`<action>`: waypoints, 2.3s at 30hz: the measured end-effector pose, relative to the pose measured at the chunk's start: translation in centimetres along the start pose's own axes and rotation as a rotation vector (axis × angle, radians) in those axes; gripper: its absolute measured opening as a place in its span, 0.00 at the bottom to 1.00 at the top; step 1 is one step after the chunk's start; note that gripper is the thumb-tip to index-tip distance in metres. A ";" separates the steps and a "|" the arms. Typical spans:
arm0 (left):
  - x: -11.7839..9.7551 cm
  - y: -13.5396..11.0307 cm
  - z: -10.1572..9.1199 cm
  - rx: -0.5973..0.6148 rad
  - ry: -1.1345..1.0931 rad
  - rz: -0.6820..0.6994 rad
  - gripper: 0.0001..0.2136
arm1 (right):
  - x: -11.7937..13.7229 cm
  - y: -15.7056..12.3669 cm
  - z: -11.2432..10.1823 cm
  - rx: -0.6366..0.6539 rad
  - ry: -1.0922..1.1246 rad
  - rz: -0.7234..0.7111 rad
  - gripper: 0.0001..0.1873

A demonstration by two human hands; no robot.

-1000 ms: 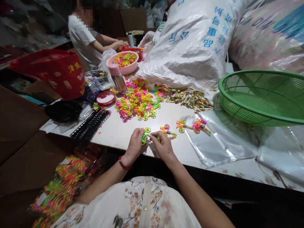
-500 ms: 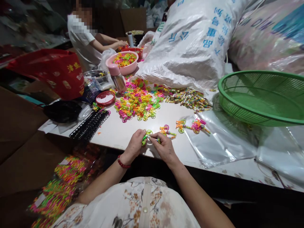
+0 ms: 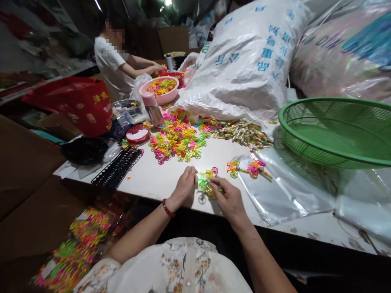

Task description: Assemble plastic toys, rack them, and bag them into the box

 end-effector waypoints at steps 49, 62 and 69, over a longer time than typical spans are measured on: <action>2.5 -0.3 -4.2 0.031 -1.031 -0.332 0.15 | 0.5 2.8 5.2 0.027 0.200 0.205 0.18; -0.8 0.2 -4.8 0.298 -0.537 -0.072 0.17 | 2.4 3.3 5.1 0.166 0.184 0.095 0.17; -0.3 -0.8 -3.0 0.163 -0.833 -0.192 0.18 | 2.0 3.0 3.7 -0.007 0.133 0.118 0.22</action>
Point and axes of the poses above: each hand's wrist, its own y-axis towards the middle knuckle, its own z-axis out of the palm, x = y × z, the point moved 4 cm from there along y, towards the middle knuckle, and after that the axes turned 5 degrees about -z, right-handed, at the moved point
